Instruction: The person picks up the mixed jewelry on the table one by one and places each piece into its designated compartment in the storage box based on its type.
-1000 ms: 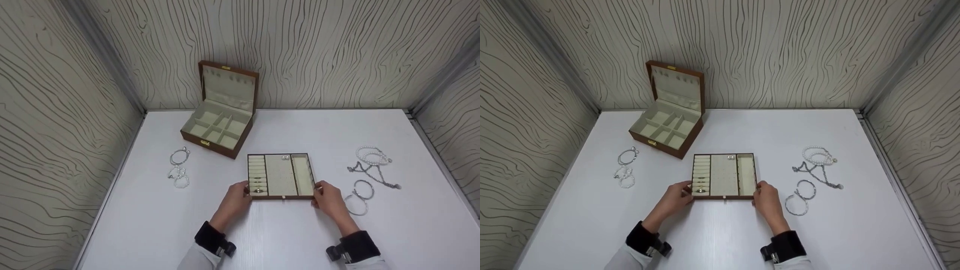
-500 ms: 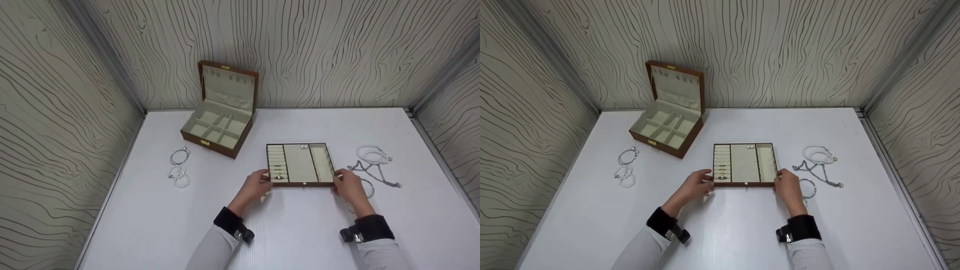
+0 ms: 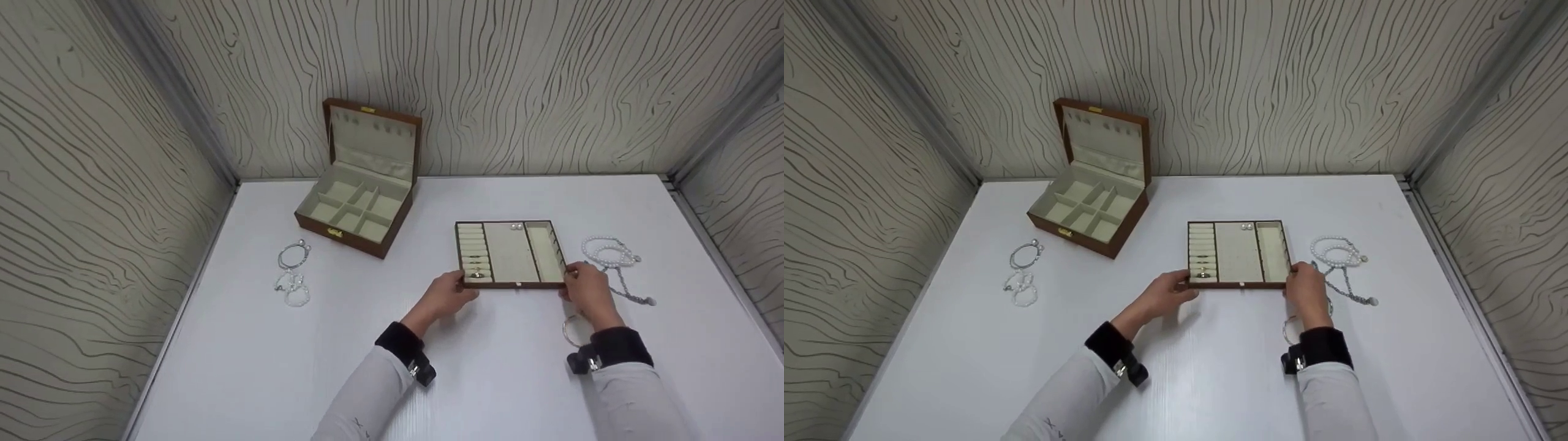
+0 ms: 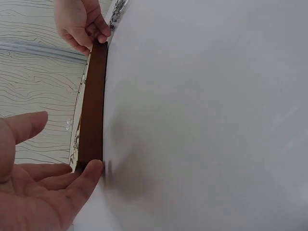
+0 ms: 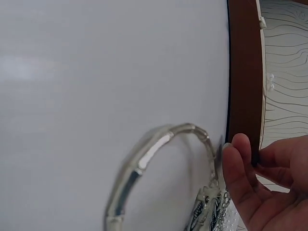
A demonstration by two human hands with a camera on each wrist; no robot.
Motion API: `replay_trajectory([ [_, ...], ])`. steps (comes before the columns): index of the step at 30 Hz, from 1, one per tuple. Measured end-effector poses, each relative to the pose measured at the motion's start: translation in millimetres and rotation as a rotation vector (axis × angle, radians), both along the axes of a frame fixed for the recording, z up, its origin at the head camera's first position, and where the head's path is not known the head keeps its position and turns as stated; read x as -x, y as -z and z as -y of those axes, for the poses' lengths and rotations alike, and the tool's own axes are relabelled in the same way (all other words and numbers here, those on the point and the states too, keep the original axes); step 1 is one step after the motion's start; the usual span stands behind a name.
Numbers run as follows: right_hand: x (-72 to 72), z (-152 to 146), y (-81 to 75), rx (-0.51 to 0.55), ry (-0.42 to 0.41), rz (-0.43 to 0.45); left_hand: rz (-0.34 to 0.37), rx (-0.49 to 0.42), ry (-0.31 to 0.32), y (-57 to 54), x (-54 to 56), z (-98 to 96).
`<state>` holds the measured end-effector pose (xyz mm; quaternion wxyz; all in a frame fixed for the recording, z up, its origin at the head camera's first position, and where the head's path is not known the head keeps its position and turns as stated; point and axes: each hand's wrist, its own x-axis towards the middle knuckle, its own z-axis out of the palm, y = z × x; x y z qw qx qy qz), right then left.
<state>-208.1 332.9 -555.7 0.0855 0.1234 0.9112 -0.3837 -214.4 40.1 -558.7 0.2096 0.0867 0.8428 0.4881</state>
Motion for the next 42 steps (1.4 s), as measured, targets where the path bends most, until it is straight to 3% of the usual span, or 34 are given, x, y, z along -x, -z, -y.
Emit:
replay_trajectory([
  [13, 14.8, -4.2, -1.6, -0.001, 0.022, -0.028, -0.010, 0.014, 0.014, -0.3, 5.7, -2.4],
  [23, 13.5, -2.0, -0.7, -0.039, 0.040, -0.020, -0.011, -0.049, -0.004, 0.2, -2.3, 10.5],
  [26, 12.8, -1.2, -1.8, -0.061, 0.027, -0.011, -0.078, -0.046, -0.020, -2.2, -3.8, 25.6],
  [30, 9.8, 0.8, -2.5, -0.156, -0.005, -0.043, -0.243, 0.026, -0.053, -6.9, -6.6, 56.5],
  [33, 6.3, 5.1, -4.6, -0.187, 0.018, -0.087, -0.349, 0.070, -0.105, -9.8, -7.4, 81.9],
  [38, 4.1, 22.8, -13.0, -0.109, 0.096, -0.122, -0.444, 0.130, -0.214, -14.5, -2.9, 117.3],
  [42, 5.0, 42.3, -19.3, -0.067, 0.077, -0.160, -0.514, 0.216, -0.254, -12.1, 6.5, 136.1],
])
